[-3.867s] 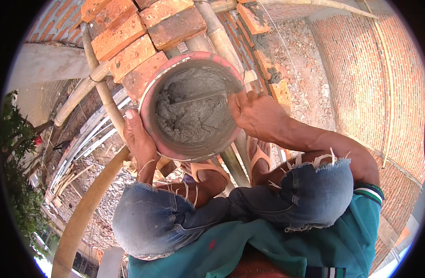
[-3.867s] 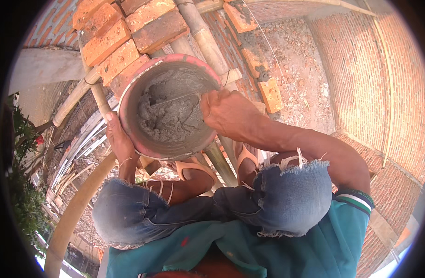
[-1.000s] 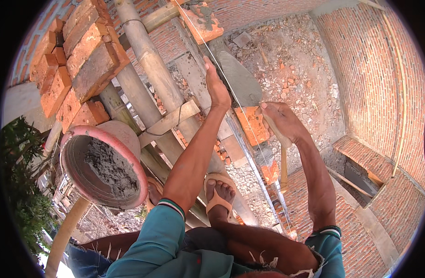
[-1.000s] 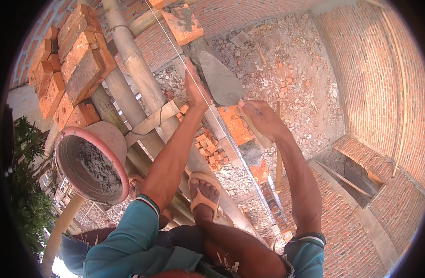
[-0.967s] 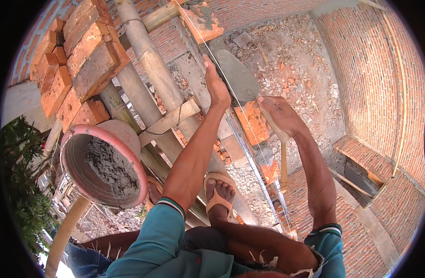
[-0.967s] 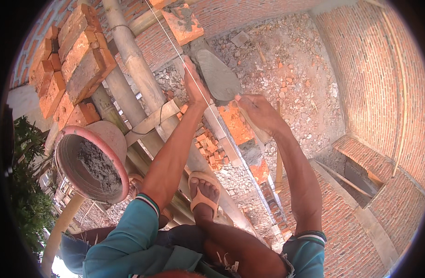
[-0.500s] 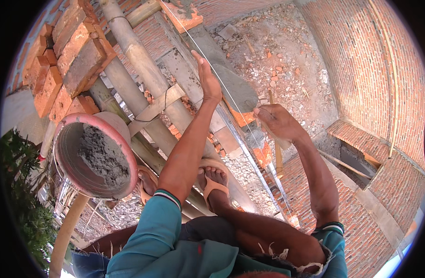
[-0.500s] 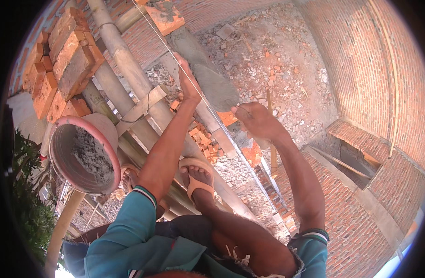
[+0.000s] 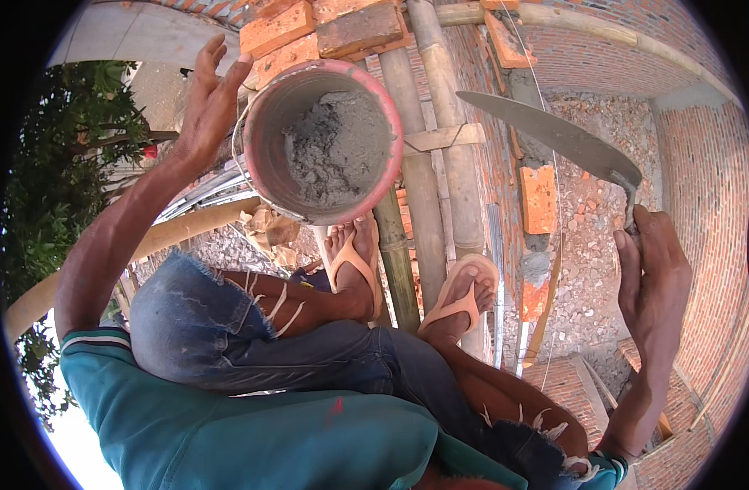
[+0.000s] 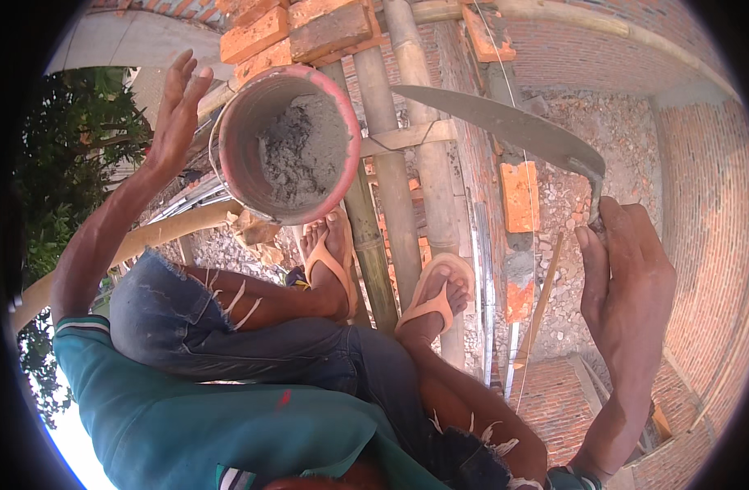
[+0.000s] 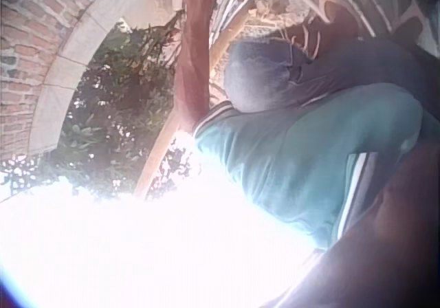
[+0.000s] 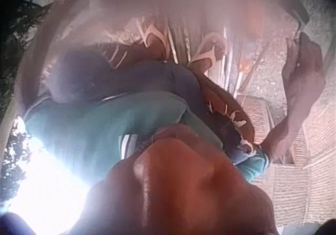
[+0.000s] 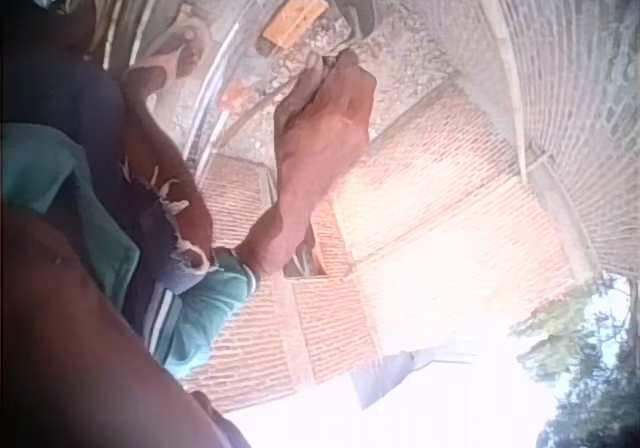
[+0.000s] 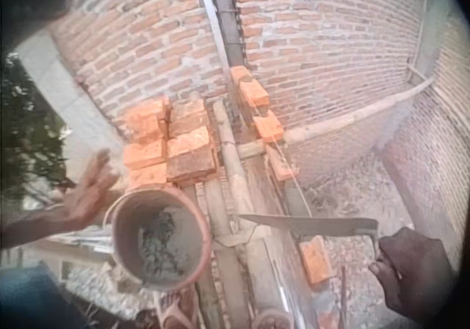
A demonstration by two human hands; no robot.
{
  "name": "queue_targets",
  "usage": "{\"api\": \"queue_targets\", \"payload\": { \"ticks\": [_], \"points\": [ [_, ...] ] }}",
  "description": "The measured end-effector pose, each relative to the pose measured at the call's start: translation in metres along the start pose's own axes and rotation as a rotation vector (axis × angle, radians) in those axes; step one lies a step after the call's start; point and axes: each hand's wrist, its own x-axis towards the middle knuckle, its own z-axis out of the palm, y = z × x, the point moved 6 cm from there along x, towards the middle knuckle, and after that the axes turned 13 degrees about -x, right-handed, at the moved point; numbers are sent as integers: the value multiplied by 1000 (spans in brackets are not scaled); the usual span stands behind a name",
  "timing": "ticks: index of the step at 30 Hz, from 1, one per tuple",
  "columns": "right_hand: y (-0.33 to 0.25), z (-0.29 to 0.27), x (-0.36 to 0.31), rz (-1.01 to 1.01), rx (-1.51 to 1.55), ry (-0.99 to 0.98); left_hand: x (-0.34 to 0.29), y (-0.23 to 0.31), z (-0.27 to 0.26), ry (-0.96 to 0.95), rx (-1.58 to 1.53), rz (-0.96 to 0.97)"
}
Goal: The person scoops mortar from a bucket with a trowel and applies it to a brick wall. They place red bricks onto the mortar, align them with a string line, and tap them into position. The person repeats this process to extend the wall.
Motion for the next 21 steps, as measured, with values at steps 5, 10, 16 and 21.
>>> {"api": "queue_targets", "payload": {
  "ticks": [5, 10, 16, 21],
  "points": [
    [-106, -4, 78, -469, -311, 62, -80, -139, 6, -65, -619, -775],
    [-220, 70, 141, -732, -540, 126, -83, -108, 59, 140, -1028, -134],
    [-206, 77, 74, -934, -595, 3, -85, -50, 66, 227, -673, 83],
    [-139, 96, 87, -504, -133, -274, -87, -30, 76, 242, -686, 114]
  ]
}}
